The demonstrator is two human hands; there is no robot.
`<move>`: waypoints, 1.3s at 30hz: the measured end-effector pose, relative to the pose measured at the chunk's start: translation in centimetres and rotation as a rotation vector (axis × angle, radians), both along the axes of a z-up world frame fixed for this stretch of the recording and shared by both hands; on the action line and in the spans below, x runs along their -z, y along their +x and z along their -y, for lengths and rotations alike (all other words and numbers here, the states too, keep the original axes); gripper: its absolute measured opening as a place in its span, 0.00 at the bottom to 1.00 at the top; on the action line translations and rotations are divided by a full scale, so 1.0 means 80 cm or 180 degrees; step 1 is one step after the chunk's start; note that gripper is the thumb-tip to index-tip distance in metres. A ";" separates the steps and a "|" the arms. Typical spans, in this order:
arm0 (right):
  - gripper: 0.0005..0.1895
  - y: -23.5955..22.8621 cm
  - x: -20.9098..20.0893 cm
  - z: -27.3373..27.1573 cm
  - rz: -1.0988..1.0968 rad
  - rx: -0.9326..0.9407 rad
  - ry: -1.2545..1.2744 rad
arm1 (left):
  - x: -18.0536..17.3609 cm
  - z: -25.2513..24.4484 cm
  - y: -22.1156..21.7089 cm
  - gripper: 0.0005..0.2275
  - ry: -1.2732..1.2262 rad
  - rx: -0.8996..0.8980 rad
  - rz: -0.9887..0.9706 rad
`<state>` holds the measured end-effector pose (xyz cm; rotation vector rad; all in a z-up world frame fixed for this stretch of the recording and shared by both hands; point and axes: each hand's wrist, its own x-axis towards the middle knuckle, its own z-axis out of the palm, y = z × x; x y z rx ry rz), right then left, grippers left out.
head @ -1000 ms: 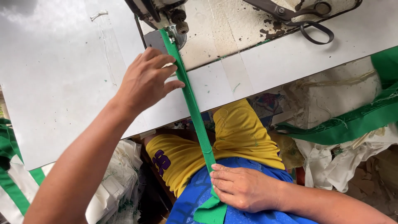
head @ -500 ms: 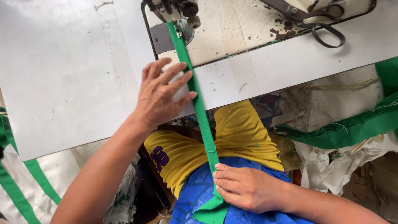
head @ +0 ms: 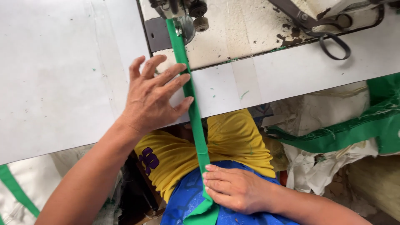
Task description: Sewing green fabric strips to create straps using an industrial sewing machine
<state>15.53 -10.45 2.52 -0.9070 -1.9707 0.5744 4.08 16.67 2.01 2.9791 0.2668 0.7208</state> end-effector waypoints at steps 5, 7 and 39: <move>0.06 0.006 0.014 -0.027 0.0018 0.0015 0.0060 | 0.005 -0.034 0.012 0.16 0.0219 0.0005 -0.0126; 0.06 0.009 0.019 -0.033 0.0003 0.0051 0.0077 | 0.009 -0.043 0.017 0.18 0.0223 0.0009 -0.0189; 0.07 0.042 0.024 -0.100 0.0554 0.0821 0.0507 | 0.011 -0.049 0.023 0.21 0.0322 -0.0350 -0.0086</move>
